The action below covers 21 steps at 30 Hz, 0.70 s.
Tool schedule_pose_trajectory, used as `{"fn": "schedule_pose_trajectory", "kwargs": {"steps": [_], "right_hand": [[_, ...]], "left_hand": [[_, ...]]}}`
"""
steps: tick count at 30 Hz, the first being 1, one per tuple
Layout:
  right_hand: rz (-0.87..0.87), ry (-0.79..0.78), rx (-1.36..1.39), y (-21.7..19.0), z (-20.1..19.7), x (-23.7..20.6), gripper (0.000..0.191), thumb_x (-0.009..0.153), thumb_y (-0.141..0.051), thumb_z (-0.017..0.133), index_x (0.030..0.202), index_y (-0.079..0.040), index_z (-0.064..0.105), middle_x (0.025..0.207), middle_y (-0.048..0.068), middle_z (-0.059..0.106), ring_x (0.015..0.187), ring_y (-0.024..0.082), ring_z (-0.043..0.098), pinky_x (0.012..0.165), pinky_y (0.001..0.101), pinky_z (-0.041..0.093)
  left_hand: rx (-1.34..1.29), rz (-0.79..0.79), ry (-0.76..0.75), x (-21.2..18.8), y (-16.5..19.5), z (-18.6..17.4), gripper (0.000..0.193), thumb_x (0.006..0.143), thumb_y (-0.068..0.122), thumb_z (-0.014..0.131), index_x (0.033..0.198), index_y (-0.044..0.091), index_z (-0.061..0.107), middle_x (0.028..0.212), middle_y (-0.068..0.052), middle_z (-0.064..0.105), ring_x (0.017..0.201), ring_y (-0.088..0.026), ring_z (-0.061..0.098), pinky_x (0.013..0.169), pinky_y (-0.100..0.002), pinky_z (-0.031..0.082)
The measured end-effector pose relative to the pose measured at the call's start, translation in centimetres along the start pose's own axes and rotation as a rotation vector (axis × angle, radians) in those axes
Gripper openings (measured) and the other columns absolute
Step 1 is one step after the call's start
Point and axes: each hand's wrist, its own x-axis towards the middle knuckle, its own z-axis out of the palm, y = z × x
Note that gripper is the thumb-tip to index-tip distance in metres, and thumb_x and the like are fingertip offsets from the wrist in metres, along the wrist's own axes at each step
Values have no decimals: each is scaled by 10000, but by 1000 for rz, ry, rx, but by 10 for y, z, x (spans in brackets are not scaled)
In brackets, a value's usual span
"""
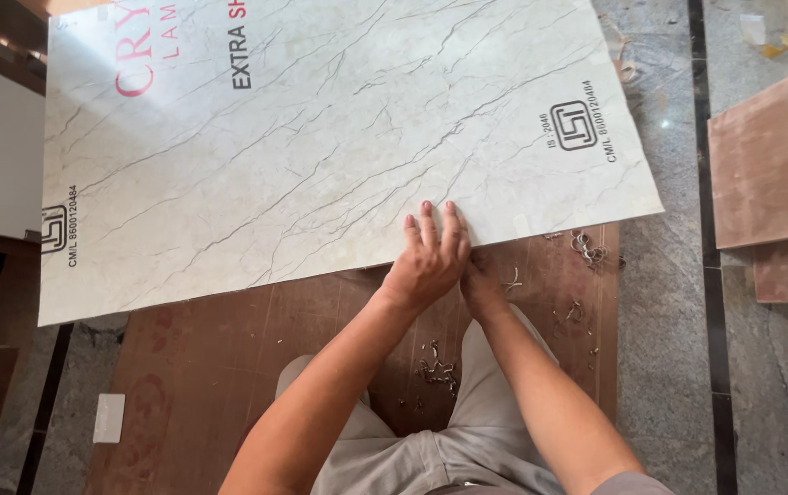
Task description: The person cuts a large white marble-patterned tile using a utility knife and a straight edge, then applies masking tape along the cut edge. The person works on a wooden board placed on the floor.
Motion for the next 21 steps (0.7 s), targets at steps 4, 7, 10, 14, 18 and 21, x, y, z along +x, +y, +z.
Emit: {"fn": "schedule_pose_trajectory", "kwargs": {"steps": [4,7,10,14,18,21], "right_hand": [[209,-56,468,5,6,14,456,1002,-303,531,1408,-96,516,1320,69,640,1194,153,603,1045,304,452],[-128,-353,-367,10,14,19,431,1123,-271,481,1478,-27,452,1372,148,573,1205,218,568,1034,319,473],[170,-237,-148,8,19,1,486,1171,-388,540,1366,54,486,996,64,524,801,154,497,651,286,411],[447,-170,-145,10,6,-56,503,1068,-298,641,1369,94,547,750,23,531,552,95,433,458,256,321],[203,-112,-181,3,-17,-105,600,1018,-171,561,1552,1,350,1293,-153,597,1138,-60,581,934,151,482],[46,-236,-83,-4,-29,-126,664,984,-108,498,1590,-25,239,1016,47,653,834,105,554,770,268,478]], "left_hand": [[142,59,115,-4,3,13,364,1046,238,463,1235,-37,611,1300,-304,627,1071,-520,687,754,-559,630],[194,78,96,-6,6,19,367,1003,220,480,1229,-32,621,1255,-294,649,1032,-512,713,651,-513,629],[179,43,139,2,5,19,320,1001,220,482,1175,-17,609,1228,-296,658,994,-516,730,633,-524,636],[126,-97,156,7,3,1,297,1011,206,550,1204,-17,585,1288,-266,631,1104,-491,681,771,-516,611],[-389,-356,370,-32,16,-49,579,893,377,655,1288,-34,553,1362,-238,584,1242,-414,606,1007,-531,522],[-883,-543,405,-75,41,-87,685,781,347,787,1277,-62,549,1316,-252,580,1204,-414,576,988,-519,471]]}}
